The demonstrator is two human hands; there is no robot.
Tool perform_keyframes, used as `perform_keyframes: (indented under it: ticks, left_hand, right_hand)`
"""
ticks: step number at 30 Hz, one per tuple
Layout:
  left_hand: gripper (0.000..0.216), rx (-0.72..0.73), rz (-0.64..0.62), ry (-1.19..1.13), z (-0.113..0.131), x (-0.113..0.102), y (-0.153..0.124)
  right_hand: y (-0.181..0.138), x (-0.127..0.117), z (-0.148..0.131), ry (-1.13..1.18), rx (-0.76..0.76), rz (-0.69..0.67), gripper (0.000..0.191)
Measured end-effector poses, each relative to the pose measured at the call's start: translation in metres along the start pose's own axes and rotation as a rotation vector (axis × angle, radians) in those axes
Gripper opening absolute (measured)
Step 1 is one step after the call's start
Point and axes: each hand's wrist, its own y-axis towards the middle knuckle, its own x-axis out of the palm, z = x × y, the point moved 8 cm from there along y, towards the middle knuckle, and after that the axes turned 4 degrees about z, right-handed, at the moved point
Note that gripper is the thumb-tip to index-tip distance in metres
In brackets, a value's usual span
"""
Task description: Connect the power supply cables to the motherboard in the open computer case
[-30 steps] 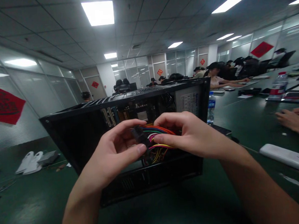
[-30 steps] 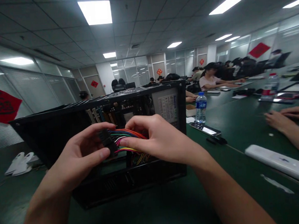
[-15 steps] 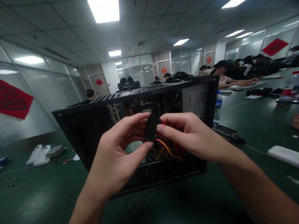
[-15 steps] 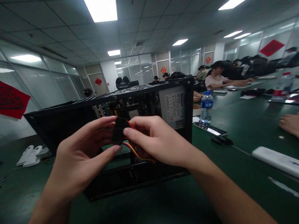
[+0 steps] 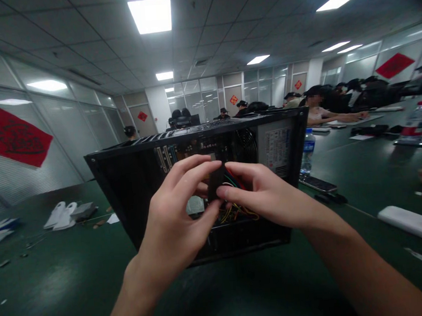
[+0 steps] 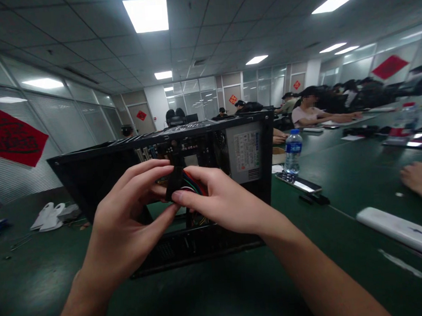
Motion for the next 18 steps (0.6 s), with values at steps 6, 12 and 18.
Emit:
perform_keyframes:
  ticks: [6,12,18]
  left_hand:
    - [0.046,0.017,-0.005,0.053,0.0029,-0.0032,-0.0001]
    - [0.045,0.041,-0.001,0.095,0.0068,-0.0059,0.0002]
    - [0.048,0.082,-0.024,0.114,0.0079,-0.0051,0.0002]
  right_hand:
    - [-0.0026,-0.0004,-0.0013,-0.002,0.045,0.013,0.032]
    - [-0.0023,-0.0041,-0.0038,0.061,-0.007,0.057,0.036]
    - [-0.0037,-0.0071,-0.0017,0.001,-0.029,0.135,0.048]
